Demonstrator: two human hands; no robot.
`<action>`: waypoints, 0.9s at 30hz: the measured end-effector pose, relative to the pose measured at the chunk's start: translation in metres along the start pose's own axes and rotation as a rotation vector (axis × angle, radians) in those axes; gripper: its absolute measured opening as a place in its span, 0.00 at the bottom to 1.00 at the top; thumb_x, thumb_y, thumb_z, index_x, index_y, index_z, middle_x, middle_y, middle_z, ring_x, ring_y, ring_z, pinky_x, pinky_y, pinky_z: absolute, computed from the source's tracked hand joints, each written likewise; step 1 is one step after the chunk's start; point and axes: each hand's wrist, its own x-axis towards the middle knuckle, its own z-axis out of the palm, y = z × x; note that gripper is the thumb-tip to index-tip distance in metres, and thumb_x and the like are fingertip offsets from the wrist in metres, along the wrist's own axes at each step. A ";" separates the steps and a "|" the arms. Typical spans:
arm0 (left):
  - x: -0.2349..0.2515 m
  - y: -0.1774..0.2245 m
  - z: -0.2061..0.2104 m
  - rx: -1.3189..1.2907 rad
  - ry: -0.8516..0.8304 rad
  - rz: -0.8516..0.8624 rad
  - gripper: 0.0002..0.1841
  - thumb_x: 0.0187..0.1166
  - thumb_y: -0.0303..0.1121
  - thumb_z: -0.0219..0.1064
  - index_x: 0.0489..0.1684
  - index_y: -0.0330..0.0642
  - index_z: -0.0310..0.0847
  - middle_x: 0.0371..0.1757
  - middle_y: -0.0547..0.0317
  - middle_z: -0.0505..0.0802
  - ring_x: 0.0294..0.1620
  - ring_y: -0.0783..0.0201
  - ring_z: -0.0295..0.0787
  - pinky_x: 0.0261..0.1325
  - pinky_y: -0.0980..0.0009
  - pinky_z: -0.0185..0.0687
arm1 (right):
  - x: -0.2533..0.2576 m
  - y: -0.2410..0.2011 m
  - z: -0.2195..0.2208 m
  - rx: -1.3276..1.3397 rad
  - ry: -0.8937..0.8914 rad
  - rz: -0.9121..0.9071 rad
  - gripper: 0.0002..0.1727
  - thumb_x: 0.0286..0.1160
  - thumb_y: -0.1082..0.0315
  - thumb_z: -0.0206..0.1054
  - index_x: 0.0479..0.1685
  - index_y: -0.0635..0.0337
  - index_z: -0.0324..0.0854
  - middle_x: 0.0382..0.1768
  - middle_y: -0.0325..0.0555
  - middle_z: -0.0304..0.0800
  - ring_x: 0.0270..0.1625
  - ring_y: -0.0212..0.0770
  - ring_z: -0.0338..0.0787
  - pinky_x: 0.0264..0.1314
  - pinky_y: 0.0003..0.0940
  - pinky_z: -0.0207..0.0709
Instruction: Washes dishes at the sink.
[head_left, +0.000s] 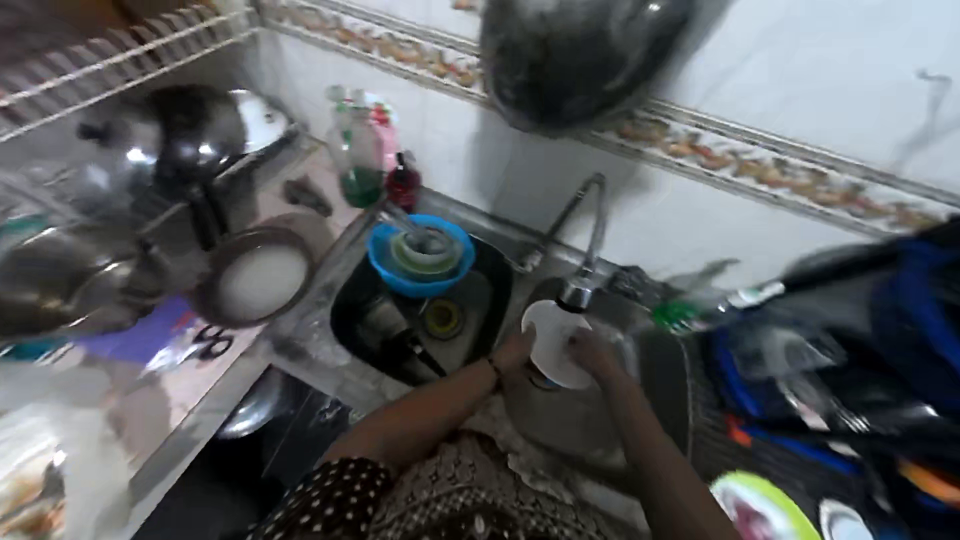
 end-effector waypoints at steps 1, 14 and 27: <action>0.001 -0.003 0.003 0.010 -0.010 -0.008 0.30 0.97 0.46 0.38 0.95 0.48 0.38 0.78 0.30 0.75 0.65 0.39 0.85 0.58 0.44 0.86 | 0.001 -0.002 0.007 0.021 0.043 0.004 0.25 0.86 0.73 0.59 0.78 0.78 0.69 0.73 0.77 0.76 0.78 0.68 0.76 0.83 0.60 0.64; 0.004 0.008 0.009 0.118 0.064 0.040 0.27 0.97 0.42 0.39 0.91 0.39 0.52 0.73 0.30 0.79 0.67 0.43 0.83 0.66 0.48 0.81 | 0.005 -0.003 0.029 -0.008 -0.075 -0.291 0.21 0.89 0.63 0.59 0.67 0.72 0.81 0.65 0.70 0.86 0.71 0.63 0.83 0.78 0.58 0.69; 0.000 0.007 0.009 0.104 0.044 0.001 0.27 0.98 0.43 0.37 0.93 0.46 0.44 0.72 0.31 0.79 0.59 0.42 0.88 0.53 0.48 0.88 | -0.001 0.003 0.021 -0.147 -0.052 -0.100 0.23 0.84 0.66 0.63 0.69 0.77 0.78 0.72 0.74 0.78 0.79 0.69 0.75 0.83 0.63 0.64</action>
